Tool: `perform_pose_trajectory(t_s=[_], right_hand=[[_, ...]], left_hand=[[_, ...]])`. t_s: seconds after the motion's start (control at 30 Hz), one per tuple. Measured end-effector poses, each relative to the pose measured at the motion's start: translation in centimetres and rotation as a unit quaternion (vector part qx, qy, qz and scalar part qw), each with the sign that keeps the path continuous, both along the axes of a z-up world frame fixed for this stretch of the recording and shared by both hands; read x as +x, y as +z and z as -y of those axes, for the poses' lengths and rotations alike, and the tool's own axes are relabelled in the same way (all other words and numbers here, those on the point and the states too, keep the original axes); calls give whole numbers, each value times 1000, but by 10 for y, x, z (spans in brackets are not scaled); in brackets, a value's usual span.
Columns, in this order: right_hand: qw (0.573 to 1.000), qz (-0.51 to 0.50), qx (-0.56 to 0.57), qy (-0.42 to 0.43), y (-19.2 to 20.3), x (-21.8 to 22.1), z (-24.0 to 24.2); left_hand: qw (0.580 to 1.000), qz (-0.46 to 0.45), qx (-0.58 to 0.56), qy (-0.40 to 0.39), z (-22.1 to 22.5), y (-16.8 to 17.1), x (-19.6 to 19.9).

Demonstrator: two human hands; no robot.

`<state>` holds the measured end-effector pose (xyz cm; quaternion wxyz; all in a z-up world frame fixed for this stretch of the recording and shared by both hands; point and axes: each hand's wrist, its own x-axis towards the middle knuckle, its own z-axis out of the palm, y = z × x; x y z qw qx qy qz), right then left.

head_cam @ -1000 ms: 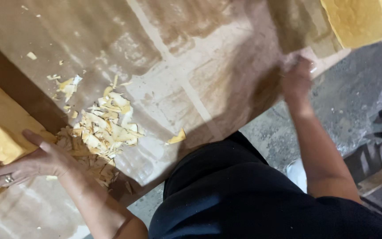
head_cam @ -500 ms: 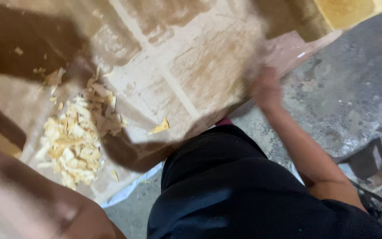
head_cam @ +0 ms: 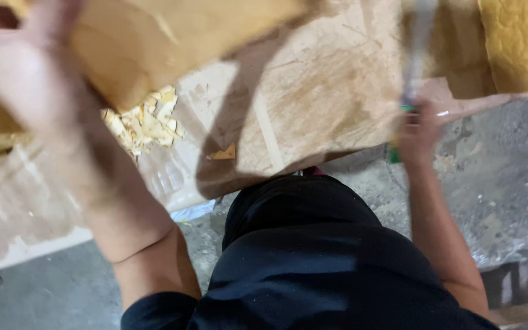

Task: The person uses a knife to shave and trim the outer crusts off large loaves of bread on a workstation.

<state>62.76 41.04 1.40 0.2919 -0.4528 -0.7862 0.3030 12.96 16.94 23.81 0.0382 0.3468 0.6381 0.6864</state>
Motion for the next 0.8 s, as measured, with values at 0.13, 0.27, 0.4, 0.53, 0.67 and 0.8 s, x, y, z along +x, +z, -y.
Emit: perform_pose_trajectory(t_s=[0.13,0.27,0.4,0.53,0.67,0.8], right_hand=[[983,-9,-122,-140,15,54,-35],[977,-75,-142,-144,14,73,-46],[974,-62,-164,-142,15,74,-42],[978,88,-117,-146,19,56,-28],[996,54,-42,-58,34,25,-20],[983,166,68,26,62,-2,-13]], left_hand=[[992,17,-119,-40,-46,-75,6],[946,29,-293,-135,-58,-163,30],[951,18,-279,-129,-37,-204,48],[969,94,-189,-131,-23,-212,53],[962,87,-252,-63,-21,-203,56],[957,-91,-274,-22,-36,-179,58]])
